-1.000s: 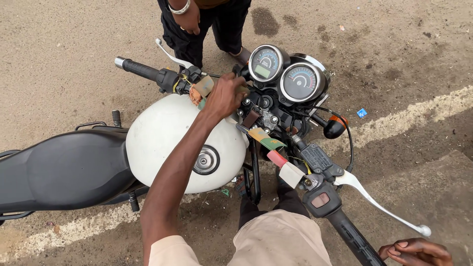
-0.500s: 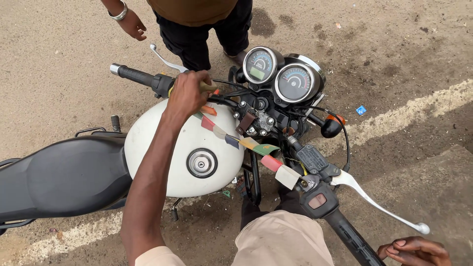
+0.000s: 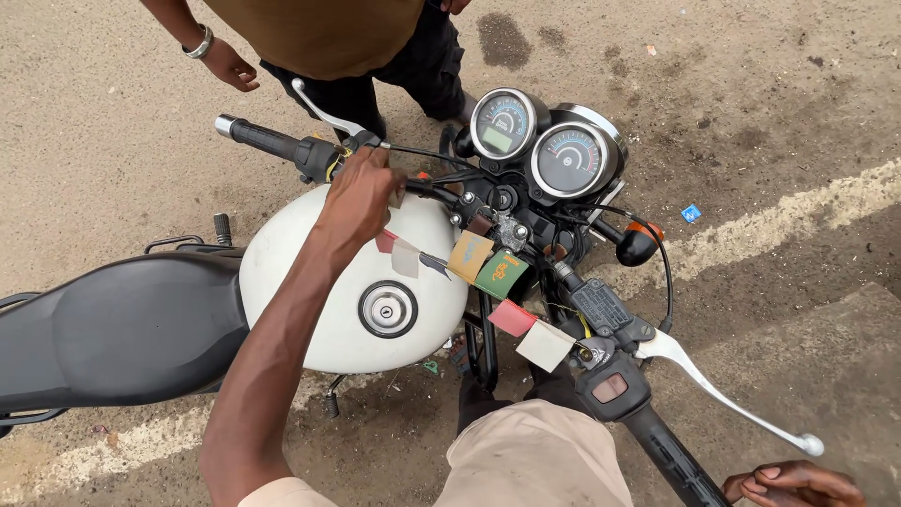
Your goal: The recorder cleans the dashboard, indicators, and fuel tank of a motorcycle with a sponge.
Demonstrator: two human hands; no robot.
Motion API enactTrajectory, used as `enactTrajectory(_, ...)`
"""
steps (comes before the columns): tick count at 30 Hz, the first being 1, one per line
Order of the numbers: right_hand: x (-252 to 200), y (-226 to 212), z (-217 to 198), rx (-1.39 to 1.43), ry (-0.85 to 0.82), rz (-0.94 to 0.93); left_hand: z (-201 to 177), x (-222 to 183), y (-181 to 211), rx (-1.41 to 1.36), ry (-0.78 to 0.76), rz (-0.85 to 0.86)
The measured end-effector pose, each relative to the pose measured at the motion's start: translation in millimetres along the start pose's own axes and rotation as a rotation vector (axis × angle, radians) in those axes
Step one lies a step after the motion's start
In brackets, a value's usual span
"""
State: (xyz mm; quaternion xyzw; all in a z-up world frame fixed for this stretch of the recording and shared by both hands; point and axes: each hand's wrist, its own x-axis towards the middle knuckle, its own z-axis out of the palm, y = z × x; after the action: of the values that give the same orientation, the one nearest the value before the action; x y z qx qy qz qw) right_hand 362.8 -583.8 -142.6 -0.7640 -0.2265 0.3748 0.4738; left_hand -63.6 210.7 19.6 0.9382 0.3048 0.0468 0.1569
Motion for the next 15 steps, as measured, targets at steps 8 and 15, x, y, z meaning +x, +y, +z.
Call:
enactTrajectory(8,15.4,11.1,-33.7,0.233,-0.149,0.200,34.7,17.7,11.5,0.048,0.214,0.185)
enactTrajectory(15,19.0,-38.5,9.4,0.083,-0.217,-0.037,-33.7,10.7,-39.5,-0.095,0.458,-0.064)
